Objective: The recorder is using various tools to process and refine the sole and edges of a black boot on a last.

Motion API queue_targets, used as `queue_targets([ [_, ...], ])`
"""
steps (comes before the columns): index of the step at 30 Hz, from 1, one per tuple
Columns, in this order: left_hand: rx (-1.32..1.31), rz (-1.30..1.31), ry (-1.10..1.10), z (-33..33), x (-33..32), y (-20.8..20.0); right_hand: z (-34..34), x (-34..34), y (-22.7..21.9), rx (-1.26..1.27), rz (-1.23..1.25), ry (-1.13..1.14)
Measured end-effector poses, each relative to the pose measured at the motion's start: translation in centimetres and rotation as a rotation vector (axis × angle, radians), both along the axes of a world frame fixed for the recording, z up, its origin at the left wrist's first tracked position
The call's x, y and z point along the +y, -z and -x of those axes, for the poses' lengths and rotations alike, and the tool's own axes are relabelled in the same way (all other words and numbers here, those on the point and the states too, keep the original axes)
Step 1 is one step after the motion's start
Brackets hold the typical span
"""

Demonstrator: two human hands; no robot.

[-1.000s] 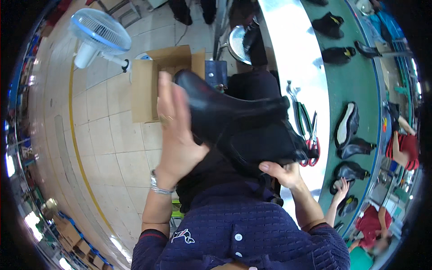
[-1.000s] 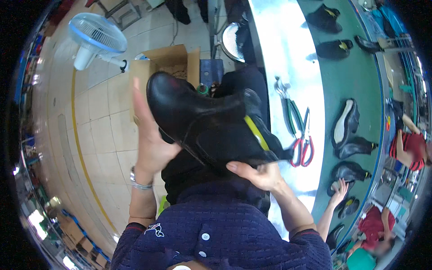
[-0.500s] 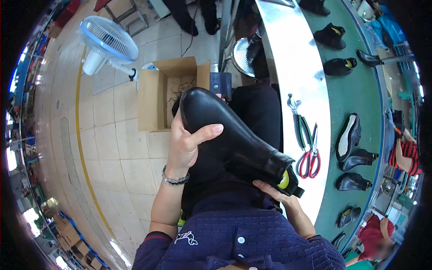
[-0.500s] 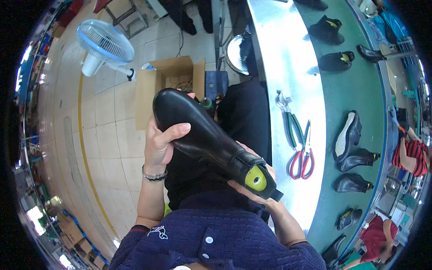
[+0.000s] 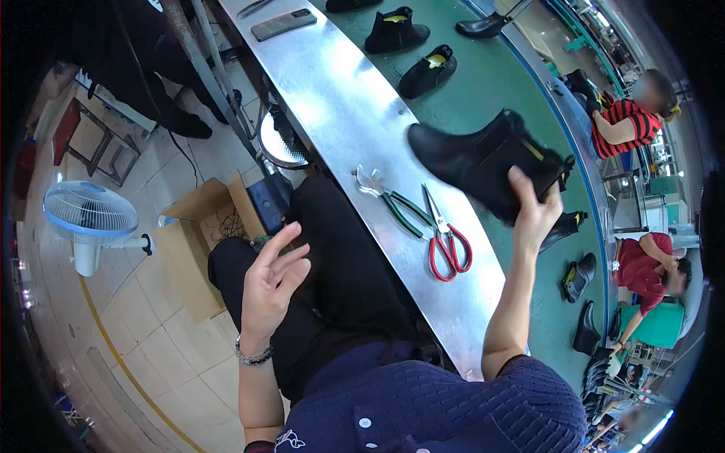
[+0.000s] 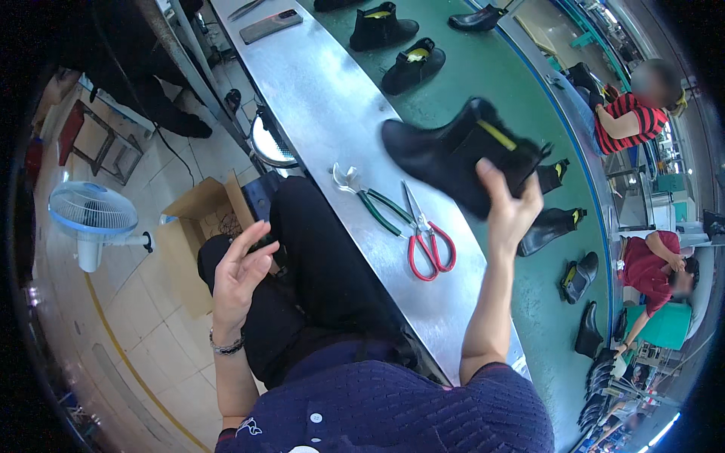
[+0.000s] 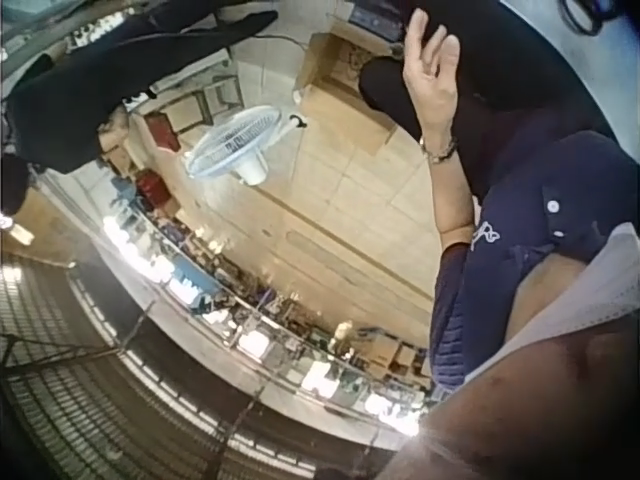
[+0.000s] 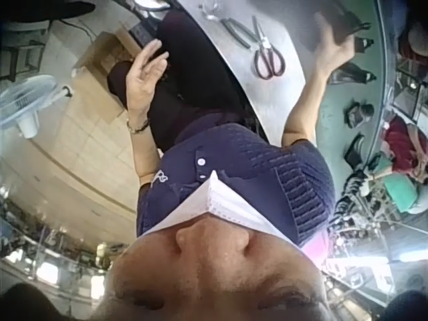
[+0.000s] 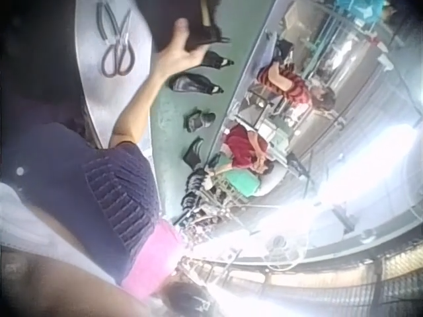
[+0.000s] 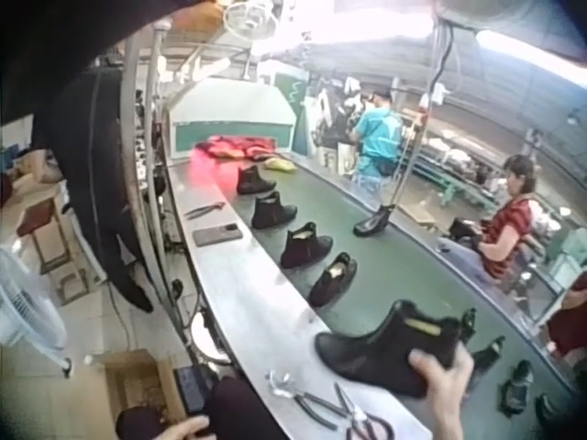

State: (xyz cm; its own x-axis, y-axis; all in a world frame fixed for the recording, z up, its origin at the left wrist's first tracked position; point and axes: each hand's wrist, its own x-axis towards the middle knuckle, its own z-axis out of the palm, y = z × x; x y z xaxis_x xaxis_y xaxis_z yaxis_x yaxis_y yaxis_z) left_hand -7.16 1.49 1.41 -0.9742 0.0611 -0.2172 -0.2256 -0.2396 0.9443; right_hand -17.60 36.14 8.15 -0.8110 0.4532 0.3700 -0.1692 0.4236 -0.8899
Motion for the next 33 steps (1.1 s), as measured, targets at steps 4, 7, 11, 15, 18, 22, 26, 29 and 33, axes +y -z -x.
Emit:
queue_targets([
  [4,-0.073,0.039,-0.012,-0.6,-0.5,1.1,7.9,6.6,0.1,-0.036,-0.184,-0.005],
  [7,-0.107,0.081,0.014,-1.1,-0.6,1.2,14.9,10.9,2.6,-0.168,-0.146,-0.024],
  [11,-0.130,0.130,0.051,-1.0,-0.1,1.2,23.0,20.5,9.1,-0.350,-0.467,0.018],
  [15,-0.160,0.111,0.062,-0.9,0.3,2.2,25.4,22.9,13.1,-0.336,-0.733,0.054],
  [18,-0.189,0.113,0.047,-1.2,0.4,2.2,25.6,14.5,13.1,-0.401,-0.550,-0.268],
  [22,-0.174,0.155,0.046,-1.4,0.3,1.2,23.4,1.1,9.8,-0.327,-0.579,-0.366],
  [26,-0.134,0.153,0.032,-2.0,0.2,1.0,25.2,-1.2,11.3,-0.363,-0.763,-0.218],
  [29,-0.137,0.155,-0.009,-3.7,-0.6,1.1,25.1,-1.1,10.2,-0.399,-0.613,-0.289],
  [33,-0.134,0.175,-0.015,-4.6,-1.2,1.4,21.5,0.4,3.4,-0.200,-0.317,-0.426],
])
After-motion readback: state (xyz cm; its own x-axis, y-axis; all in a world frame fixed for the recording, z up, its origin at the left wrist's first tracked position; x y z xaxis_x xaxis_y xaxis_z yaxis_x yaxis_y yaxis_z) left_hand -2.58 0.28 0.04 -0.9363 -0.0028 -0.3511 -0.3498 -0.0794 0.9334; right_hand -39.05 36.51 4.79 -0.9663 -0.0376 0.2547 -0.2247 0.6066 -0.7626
